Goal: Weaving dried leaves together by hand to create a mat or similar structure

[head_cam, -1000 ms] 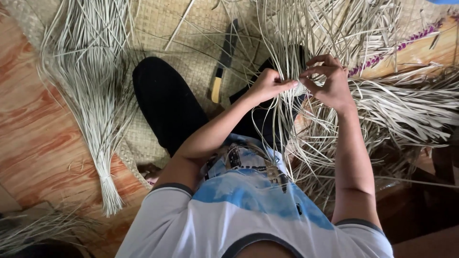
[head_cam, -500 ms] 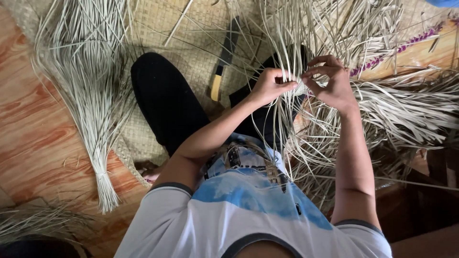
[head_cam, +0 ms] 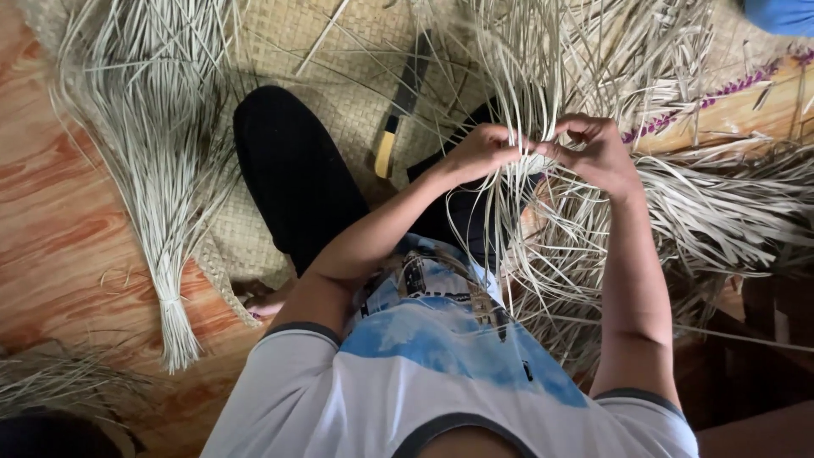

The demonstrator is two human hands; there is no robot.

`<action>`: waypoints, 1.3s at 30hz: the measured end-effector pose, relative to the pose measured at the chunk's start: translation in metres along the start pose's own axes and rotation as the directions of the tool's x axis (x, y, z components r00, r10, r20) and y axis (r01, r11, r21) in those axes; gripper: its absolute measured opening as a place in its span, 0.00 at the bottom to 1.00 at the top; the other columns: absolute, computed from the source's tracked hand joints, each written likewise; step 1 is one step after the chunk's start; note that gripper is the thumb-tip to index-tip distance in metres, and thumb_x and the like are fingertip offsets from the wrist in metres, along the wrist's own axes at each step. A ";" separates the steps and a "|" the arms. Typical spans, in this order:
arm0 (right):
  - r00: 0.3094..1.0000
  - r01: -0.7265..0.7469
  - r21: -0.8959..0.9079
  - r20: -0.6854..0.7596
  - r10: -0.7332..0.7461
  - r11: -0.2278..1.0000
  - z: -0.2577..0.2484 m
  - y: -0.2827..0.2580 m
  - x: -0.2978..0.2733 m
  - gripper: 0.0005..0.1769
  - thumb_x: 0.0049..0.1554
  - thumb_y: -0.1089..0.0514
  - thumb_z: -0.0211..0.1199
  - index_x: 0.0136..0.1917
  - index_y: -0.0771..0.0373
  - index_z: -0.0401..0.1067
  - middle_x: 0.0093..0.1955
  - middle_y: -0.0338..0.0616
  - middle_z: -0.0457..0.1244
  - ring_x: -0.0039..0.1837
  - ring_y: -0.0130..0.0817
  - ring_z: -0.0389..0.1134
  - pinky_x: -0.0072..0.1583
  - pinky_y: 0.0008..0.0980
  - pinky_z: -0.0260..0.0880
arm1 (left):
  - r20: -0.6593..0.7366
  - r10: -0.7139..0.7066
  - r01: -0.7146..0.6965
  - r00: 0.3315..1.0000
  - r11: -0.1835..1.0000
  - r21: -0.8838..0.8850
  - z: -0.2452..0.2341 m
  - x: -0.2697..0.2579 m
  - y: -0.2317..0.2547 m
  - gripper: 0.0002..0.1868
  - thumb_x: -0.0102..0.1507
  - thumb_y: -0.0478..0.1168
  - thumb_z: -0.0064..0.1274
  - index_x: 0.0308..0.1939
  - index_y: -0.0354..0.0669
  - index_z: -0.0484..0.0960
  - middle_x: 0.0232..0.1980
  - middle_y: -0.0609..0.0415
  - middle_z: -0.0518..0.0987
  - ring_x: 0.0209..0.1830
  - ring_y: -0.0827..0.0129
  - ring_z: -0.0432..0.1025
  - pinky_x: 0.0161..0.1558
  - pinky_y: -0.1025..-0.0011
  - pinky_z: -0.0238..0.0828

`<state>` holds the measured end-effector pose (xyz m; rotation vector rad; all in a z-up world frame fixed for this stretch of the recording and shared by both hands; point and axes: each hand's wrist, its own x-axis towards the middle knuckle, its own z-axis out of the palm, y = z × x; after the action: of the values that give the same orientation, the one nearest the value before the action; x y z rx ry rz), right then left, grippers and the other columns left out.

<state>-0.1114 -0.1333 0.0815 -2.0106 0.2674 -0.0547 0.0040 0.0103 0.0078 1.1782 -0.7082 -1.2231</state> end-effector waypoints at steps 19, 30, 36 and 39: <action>0.997 -0.067 -0.055 -0.052 0.064 0.996 -0.006 0.011 -0.018 0.07 0.45 0.64 0.64 0.39 0.63 0.69 0.39 0.42 0.63 0.34 0.28 0.51 0.37 0.25 0.43 | -0.101 0.070 -0.062 0.992 0.995 0.073 0.015 0.013 0.003 0.04 0.48 0.35 0.49 0.19 0.41 0.71 0.15 0.56 0.67 0.13 0.75 0.60 0.16 0.79 0.53; 0.994 -0.069 -0.029 -0.090 0.066 0.997 0.003 -0.021 -0.011 0.06 0.46 0.71 0.60 0.38 0.65 0.68 0.38 0.48 0.63 0.36 0.32 0.57 0.40 0.25 0.50 | -0.065 0.089 -0.062 0.994 0.937 0.343 0.017 0.011 0.024 0.05 0.44 0.32 0.44 0.23 0.42 0.71 0.23 0.50 0.71 0.23 0.56 0.69 0.26 0.65 0.65; 0.987 -0.025 -0.146 -0.161 0.001 0.989 0.007 0.003 -0.009 0.08 0.46 0.69 0.63 0.41 0.65 0.69 0.37 0.47 0.61 0.35 0.30 0.55 0.38 0.25 0.49 | -0.118 0.092 -0.026 0.989 0.881 0.472 0.016 0.010 0.025 0.03 0.46 0.33 0.46 0.23 0.44 0.71 0.24 0.50 0.72 0.24 0.58 0.70 0.25 0.66 0.67; 0.995 0.038 -0.119 -0.083 -0.048 0.992 0.007 -0.020 0.006 0.09 0.44 0.72 0.61 0.40 0.65 0.70 0.39 0.50 0.62 0.37 0.38 0.57 0.41 0.28 0.51 | -0.137 0.058 -0.009 0.989 0.941 0.337 0.015 0.016 0.017 0.02 0.50 0.31 0.44 0.25 0.41 0.71 0.28 0.49 0.72 0.25 0.61 0.69 0.28 0.68 0.70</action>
<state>-0.1012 -0.1201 0.0959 -2.1341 0.2875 -0.1562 -0.0004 -0.0104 0.0253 1.5144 -0.8453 -0.9987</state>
